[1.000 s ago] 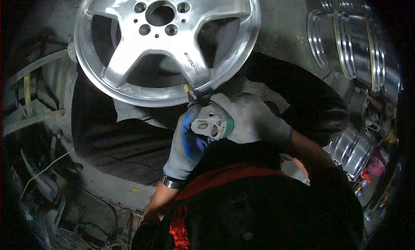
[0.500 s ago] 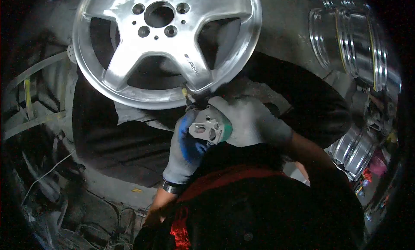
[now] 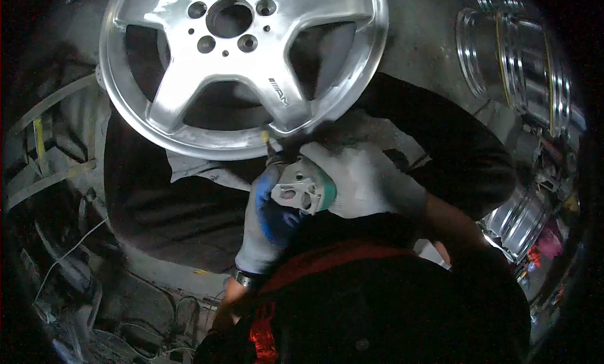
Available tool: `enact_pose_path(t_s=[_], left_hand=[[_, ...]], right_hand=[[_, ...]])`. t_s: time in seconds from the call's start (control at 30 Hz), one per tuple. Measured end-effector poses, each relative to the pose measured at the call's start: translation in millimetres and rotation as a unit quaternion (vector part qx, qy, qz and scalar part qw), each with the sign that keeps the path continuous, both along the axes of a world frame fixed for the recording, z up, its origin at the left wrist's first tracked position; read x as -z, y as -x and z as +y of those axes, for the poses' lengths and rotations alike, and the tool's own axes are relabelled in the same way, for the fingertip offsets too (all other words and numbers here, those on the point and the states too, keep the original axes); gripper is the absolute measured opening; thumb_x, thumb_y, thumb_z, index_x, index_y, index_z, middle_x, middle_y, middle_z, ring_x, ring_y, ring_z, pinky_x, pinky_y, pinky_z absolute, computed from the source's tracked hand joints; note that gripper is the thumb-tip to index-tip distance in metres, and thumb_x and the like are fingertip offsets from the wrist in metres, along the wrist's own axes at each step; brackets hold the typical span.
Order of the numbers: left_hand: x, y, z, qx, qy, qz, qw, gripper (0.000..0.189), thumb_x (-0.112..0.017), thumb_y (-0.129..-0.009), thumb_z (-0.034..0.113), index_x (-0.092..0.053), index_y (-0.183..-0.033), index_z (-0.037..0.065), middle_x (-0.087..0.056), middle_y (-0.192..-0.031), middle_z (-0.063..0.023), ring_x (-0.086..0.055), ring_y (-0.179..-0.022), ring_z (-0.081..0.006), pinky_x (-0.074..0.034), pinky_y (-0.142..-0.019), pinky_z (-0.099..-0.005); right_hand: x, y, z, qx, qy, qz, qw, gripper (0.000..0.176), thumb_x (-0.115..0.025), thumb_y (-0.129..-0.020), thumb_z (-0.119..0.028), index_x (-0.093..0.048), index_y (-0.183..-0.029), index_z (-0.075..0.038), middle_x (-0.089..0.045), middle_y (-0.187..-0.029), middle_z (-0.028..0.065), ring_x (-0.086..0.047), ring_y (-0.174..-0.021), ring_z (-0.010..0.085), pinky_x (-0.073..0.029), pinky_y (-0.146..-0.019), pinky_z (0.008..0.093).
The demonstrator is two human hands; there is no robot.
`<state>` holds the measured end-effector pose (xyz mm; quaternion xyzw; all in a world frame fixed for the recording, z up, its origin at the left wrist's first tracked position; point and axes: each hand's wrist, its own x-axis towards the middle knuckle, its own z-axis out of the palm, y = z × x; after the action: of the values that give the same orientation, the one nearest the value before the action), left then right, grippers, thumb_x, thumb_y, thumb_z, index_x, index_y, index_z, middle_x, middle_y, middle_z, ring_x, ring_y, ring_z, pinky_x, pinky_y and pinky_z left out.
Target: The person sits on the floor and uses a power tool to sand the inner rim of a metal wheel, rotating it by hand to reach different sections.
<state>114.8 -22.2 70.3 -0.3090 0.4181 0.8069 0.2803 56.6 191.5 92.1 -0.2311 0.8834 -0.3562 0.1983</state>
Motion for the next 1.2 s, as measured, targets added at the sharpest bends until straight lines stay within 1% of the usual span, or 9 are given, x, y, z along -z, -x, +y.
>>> enact_pose_path(t_s=[0.17, 0.27, 0.37, 0.47, 0.6, 0.73, 0.93, 1.03, 1.2], left_hand=[[1.1, 14.1, 3.9, -0.066, -0.207, -0.161, 0.963, 0.049, -0.050, -0.110, 0.041, -0.059, -0.142, 0.005, -0.065, -0.141, -0.0143, -0.064, -0.128, -0.0284, -0.050, -0.111, -0.0477], [12.0, -15.5, -3.6, 0.055, 0.082, 0.106, 0.989, 0.049, -0.050, -0.110, 0.041, -0.060, -0.139, 0.003, -0.067, -0.138, -0.0145, -0.064, -0.128, -0.0290, -0.049, -0.113, -0.0477], [-16.6, 21.7, -11.8, -0.099, -0.194, -0.168, 0.961, 0.044, -0.051, -0.111, 0.039, -0.057, -0.141, 0.007, -0.065, -0.136, -0.0114, -0.065, -0.125, -0.0247, -0.054, -0.107, -0.0445], [-16.9, 15.7, -15.7, -0.085, -0.131, -0.144, 0.977, 0.048, -0.051, -0.111, 0.040, -0.057, -0.142, 0.004, -0.064, -0.137, -0.0135, -0.064, -0.127, -0.0260, -0.053, -0.108, -0.0450], [-11.2, 20.2, -8.9, 0.118, 0.018, 0.040, 0.992, 0.049, -0.051, -0.110, 0.040, -0.058, -0.141, 0.003, -0.066, -0.135, -0.0136, -0.066, -0.125, -0.0263, -0.054, -0.106, -0.0450], [-15.6, 20.7, 3.0, 0.026, -0.013, 0.002, 1.000, 0.045, -0.052, -0.110, 0.037, -0.061, -0.138, 0.002, -0.069, -0.130, -0.0127, -0.068, -0.120, -0.0265, -0.055, -0.105, -0.0439], [-26.8, 27.1, -8.8, -0.126, -0.148, -0.113, 0.975, 0.045, -0.057, -0.106, 0.035, -0.062, -0.135, 0.001, -0.070, -0.127, -0.0117, -0.069, -0.118, -0.0253, -0.056, -0.102, -0.0418], [-8.5, 7.5, -19.8, 0.059, 0.036, 0.000, 0.998, 0.048, -0.060, -0.104, 0.033, -0.059, -0.140, 0.000, -0.068, -0.129, -0.0127, -0.067, -0.121, -0.0255, -0.057, -0.100, -0.0405], [-7.0, 2.5, 0.4, 0.018, -0.138, -0.135, 0.981, 0.050, -0.057, -0.107, 0.031, -0.053, -0.148, 0.001, -0.064, -0.136, -0.0137, -0.066, -0.123, -0.0268, -0.057, -0.102, -0.0421]], right_hand=[[-13.3, 2.7, 6.5, 0.033, -0.002, -0.026, 0.999, 0.052, -0.080, -0.079, -0.020, -0.059, -0.122, -0.001, -0.071, -0.087, 0.0187, -0.073, -0.081, 0.0380, -0.058, -0.069, 0.0477], [-14.6, 7.7, -1.4, -0.023, -0.076, -0.079, 0.994, 0.065, -0.085, -0.081, -0.027, -0.056, -0.134, -0.003, -0.072, -0.103, 0.0207, -0.075, -0.089, 0.0388, -0.060, -0.078, 0.0465], [-9.3, 12.7, -14.1, -0.041, -0.074, -0.109, 0.990, 0.065, -0.083, -0.082, -0.027, -0.055, -0.137, -0.003, -0.072, -0.102, 0.0208, -0.075, -0.088, 0.0385, -0.061, -0.079, 0.0464], [-2.9, 14.0, -16.2, -0.005, 0.020, -0.074, 0.997, 0.039, -0.076, -0.079, -0.014, -0.057, -0.111, -0.003, -0.070, -0.087, 0.0191, -0.073, -0.083, 0.0393, -0.057, -0.077, 0.0509], [-7.0, 13.5, -2.0, -0.019, -0.010, -0.074, 0.997, 0.062, -0.081, -0.081, -0.023, -0.056, -0.133, 0.000, -0.072, -0.099, 0.0209, -0.075, -0.089, 0.0379, -0.060, -0.079, 0.0467], [-28.1, 29.8, 1.2, -0.044, -0.097, -0.207, 0.972, 0.068, -0.081, -0.079, -0.021, -0.055, -0.137, 0.003, -0.071, -0.111, 0.0233, -0.074, -0.097, 0.0378, -0.059, -0.086, 0.0471], [-13.9, 24.7, -19.0, -0.079, -0.069, -0.152, 0.983, 0.069, -0.077, -0.081, -0.023, -0.054, -0.140, 0.003, -0.070, -0.117, 0.0222, -0.072, -0.105, 0.0393, -0.057, -0.091, 0.0502], [-8.7, 15.6, -14.0, -0.078, -0.061, -0.109, 0.989, 0.068, -0.076, -0.083, -0.025, -0.054, -0.140, 0.004, -0.070, -0.116, 0.0213, -0.071, -0.106, 0.0396, -0.056, -0.093, 0.0500], [-7.4, -4.8, 14.6, -0.028, -0.055, -0.011, 0.998, 0.037, -0.061, -0.096, -0.019, -0.063, -0.129, -0.001, -0.071, -0.111, 0.0217, -0.073, -0.095, 0.0360, -0.058, -0.081, 0.0476]])
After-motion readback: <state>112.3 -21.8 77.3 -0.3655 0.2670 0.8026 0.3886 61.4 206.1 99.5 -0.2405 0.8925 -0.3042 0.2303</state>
